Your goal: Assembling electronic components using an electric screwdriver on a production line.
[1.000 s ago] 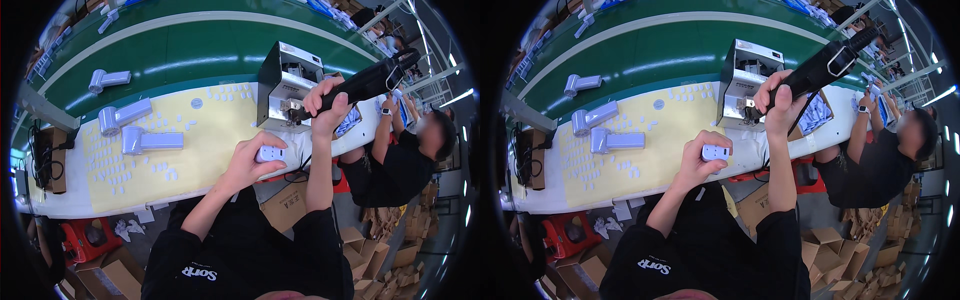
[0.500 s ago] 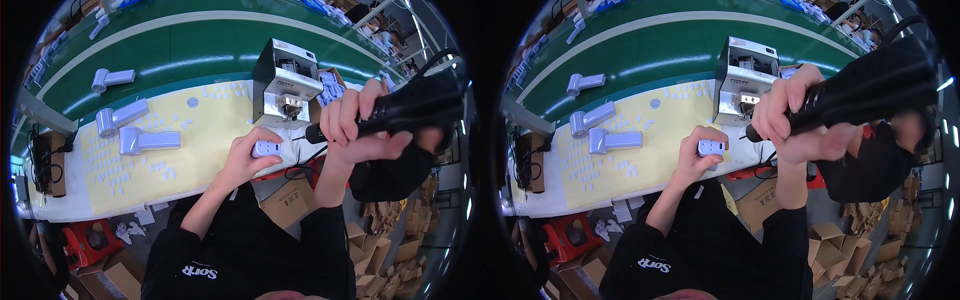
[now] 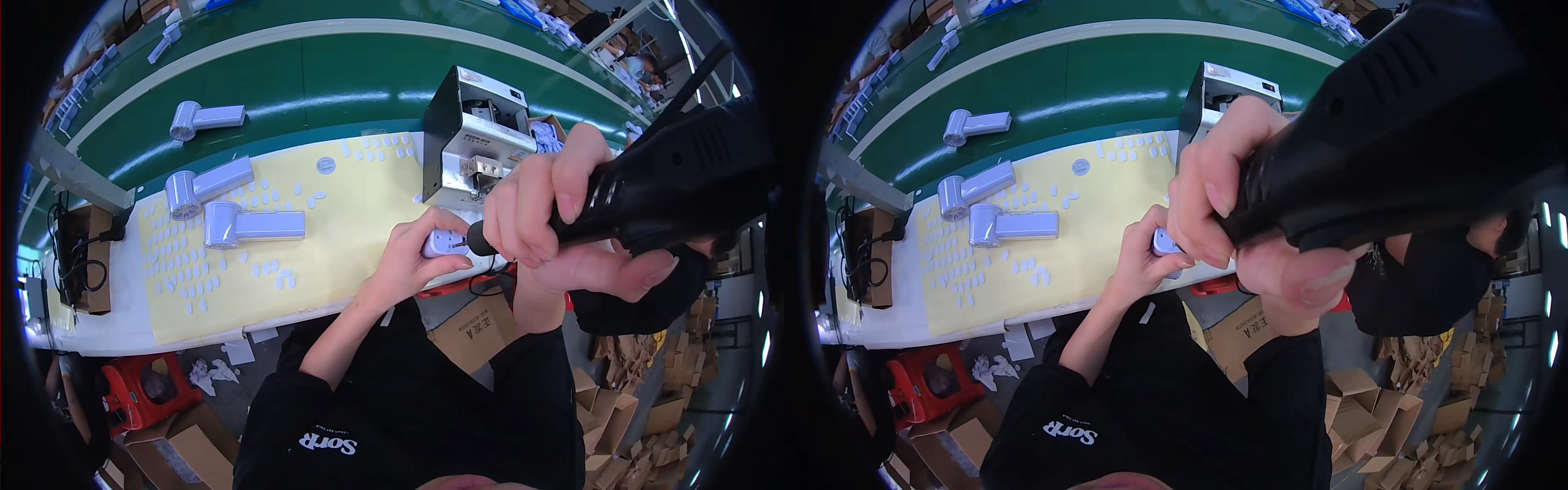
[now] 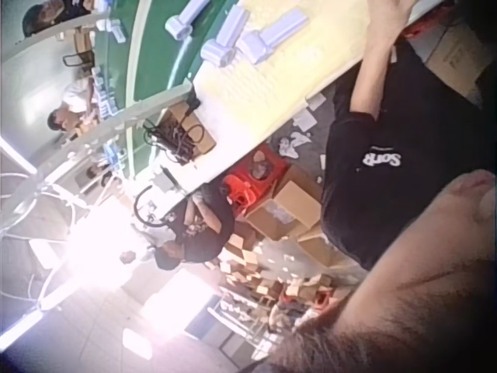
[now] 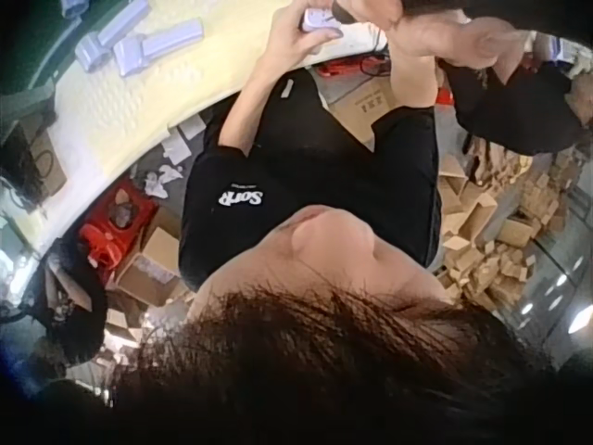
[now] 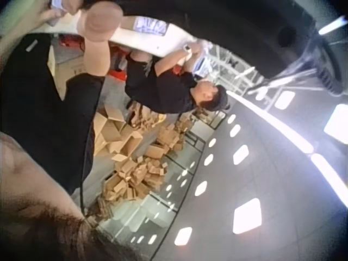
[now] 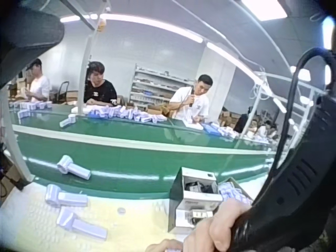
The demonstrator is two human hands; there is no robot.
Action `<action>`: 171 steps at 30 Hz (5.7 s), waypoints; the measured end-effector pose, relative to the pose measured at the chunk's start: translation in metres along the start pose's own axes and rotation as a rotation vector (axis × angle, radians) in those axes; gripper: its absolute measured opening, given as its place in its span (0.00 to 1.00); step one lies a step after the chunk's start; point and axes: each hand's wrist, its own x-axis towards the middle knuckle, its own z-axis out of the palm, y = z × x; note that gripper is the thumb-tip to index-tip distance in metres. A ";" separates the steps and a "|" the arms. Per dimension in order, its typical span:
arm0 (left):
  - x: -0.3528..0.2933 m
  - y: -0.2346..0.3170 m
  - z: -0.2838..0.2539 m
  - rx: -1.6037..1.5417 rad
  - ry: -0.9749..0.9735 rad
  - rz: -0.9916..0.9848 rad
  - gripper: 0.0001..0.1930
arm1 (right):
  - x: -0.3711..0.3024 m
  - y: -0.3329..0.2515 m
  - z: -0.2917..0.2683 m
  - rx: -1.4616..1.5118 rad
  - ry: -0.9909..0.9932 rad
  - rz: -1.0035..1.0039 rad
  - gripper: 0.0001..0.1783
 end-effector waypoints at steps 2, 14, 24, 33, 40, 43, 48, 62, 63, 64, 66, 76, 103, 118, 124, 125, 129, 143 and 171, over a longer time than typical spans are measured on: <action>0.000 0.000 0.000 0.005 -0.001 0.008 0.21 | 0.001 0.003 -0.002 0.008 0.003 -0.007 0.39; 0.002 0.000 -0.001 0.021 -0.003 0.028 0.21 | 0.007 -0.002 -0.013 0.018 -0.158 0.117 0.39; 0.004 0.002 -0.001 0.045 0.031 0.041 0.21 | 0.015 -0.003 -0.015 0.067 -0.219 0.226 0.39; -0.004 -0.007 0.001 0.067 0.005 0.020 0.22 | 0.010 -0.005 0.020 -0.160 0.272 0.284 0.40; -0.002 -0.006 0.004 0.126 0.083 0.050 0.24 | 0.010 -0.004 0.030 -0.084 0.340 0.250 0.38; -0.003 -0.003 0.005 0.080 0.104 0.014 0.23 | 0.008 -0.001 0.028 -0.030 0.334 0.219 0.37; -0.003 0.004 0.009 0.025 0.182 0.013 0.21 | 0.003 0.007 0.028 0.138 0.323 0.123 0.21; -0.004 -0.006 0.008 0.012 0.147 0.004 0.20 | -0.010 0.002 0.016 0.014 0.302 0.023 0.34; -0.005 -0.006 0.004 -0.040 0.129 -0.012 0.20 | -0.015 0.002 0.013 0.007 0.317 -0.054 0.34; -0.006 -0.005 -0.001 -0.090 0.114 -0.026 0.20 | -0.020 0.002 0.010 0.035 0.324 -0.170 0.35; -0.003 0.013 -0.011 -0.037 0.141 0.034 0.22 | -0.033 0.001 0.001 -0.002 0.432 -0.256 0.36; 0.065 0.131 -0.071 1.017 0.000 0.173 0.23 | -0.078 0.117 -0.015 -0.017 0.760 -0.090 0.28; 0.130 -0.067 -0.209 1.791 -0.332 0.155 0.29 | -0.094 0.146 -0.012 -0.406 0.755 0.045 0.14; 0.152 0.058 -0.100 1.221 0.129 0.309 0.23 | -0.162 -0.006 -0.135 -1.100 1.338 0.156 0.11; 0.067 0.069 -0.024 0.277 0.318 0.367 0.14 | -0.184 -0.025 -0.186 -1.629 1.230 0.467 0.12; 0.051 0.061 -0.021 0.216 0.310 0.346 0.14 | -0.180 -0.026 -0.189 -1.634 1.213 0.469 0.12; 0.016 0.026 -0.014 -0.063 -0.054 -0.154 0.17 | -0.185 -0.024 -0.197 -1.670 1.043 0.771 0.13; 0.005 0.016 0.001 -0.071 -0.197 -0.246 0.17 | -0.191 -0.010 -0.230 -1.845 0.859 0.867 0.13; 0.001 0.001 0.003 0.055 -0.062 -0.107 0.17 | -0.103 0.023 -0.029 -1.374 0.274 -0.184 0.05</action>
